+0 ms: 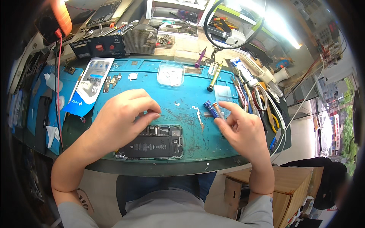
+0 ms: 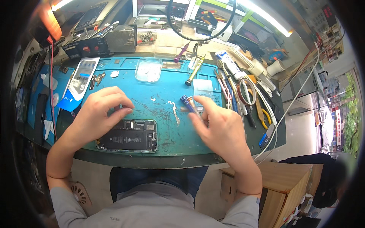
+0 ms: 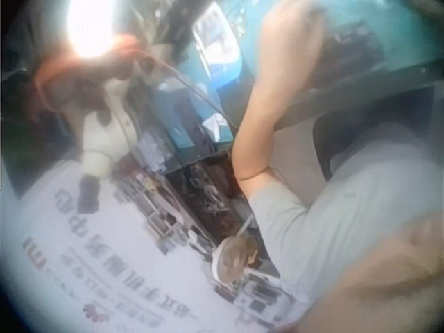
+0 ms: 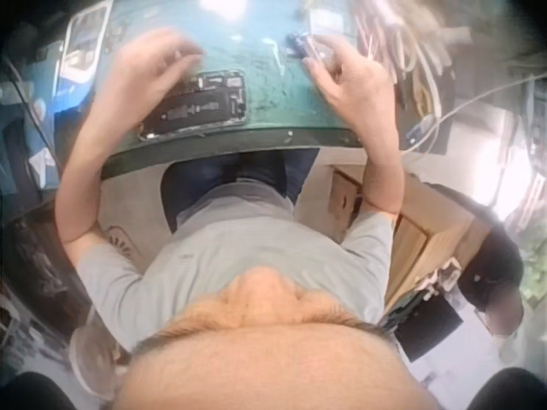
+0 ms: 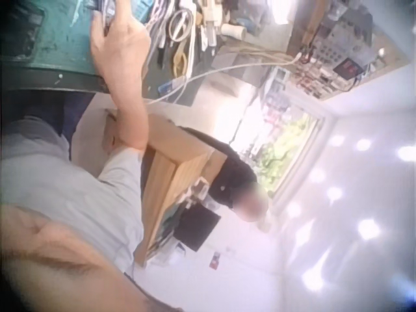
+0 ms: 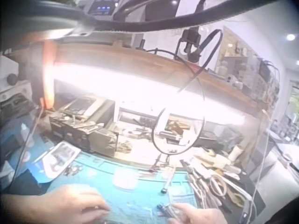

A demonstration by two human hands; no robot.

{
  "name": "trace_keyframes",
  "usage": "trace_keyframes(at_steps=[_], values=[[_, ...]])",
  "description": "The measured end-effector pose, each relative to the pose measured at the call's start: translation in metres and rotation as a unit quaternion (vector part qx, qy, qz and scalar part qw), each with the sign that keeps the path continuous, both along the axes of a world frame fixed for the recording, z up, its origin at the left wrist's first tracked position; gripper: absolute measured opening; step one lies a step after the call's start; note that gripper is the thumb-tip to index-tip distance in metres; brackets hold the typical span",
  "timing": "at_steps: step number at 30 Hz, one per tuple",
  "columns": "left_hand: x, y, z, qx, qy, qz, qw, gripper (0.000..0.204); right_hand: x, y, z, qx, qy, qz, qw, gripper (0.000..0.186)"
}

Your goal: The person uses a screwdriver and tweezers to remove and reposition small components on a disassembled smartphone motherboard. They repeatedly adjust tiny parts and connectors while working on the exposed circuit board.

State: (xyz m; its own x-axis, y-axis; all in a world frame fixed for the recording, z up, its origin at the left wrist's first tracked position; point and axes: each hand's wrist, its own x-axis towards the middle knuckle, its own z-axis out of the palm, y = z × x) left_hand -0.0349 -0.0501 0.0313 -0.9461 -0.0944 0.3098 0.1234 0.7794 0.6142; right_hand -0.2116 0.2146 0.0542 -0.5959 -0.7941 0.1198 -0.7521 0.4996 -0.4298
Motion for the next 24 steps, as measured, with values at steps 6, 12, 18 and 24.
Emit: trace_keyframes(at_steps=[6,12,18,24], values=[[-0.005,-0.011,-0.007,-0.028,0.008,0.012,1.0,0.012,-0.027,0.015,-0.015,0.011,0.12,-0.075,0.99,0.024],[-0.006,-0.014,-0.01,-0.046,0.045,0.049,0.997,0.008,-0.059,0.063,0.002,-0.098,0.104,-0.243,0.959,0.021],[-0.005,-0.013,-0.01,-0.062,0.065,0.057,0.994,0.006,-0.036,0.053,-0.024,0.006,0.147,-0.188,0.971,0.025],[-0.005,-0.026,-0.018,-0.063,0.078,0.051,0.994,0.007,-0.041,0.053,-0.018,-0.01,0.088,-0.253,0.963,0.016]])
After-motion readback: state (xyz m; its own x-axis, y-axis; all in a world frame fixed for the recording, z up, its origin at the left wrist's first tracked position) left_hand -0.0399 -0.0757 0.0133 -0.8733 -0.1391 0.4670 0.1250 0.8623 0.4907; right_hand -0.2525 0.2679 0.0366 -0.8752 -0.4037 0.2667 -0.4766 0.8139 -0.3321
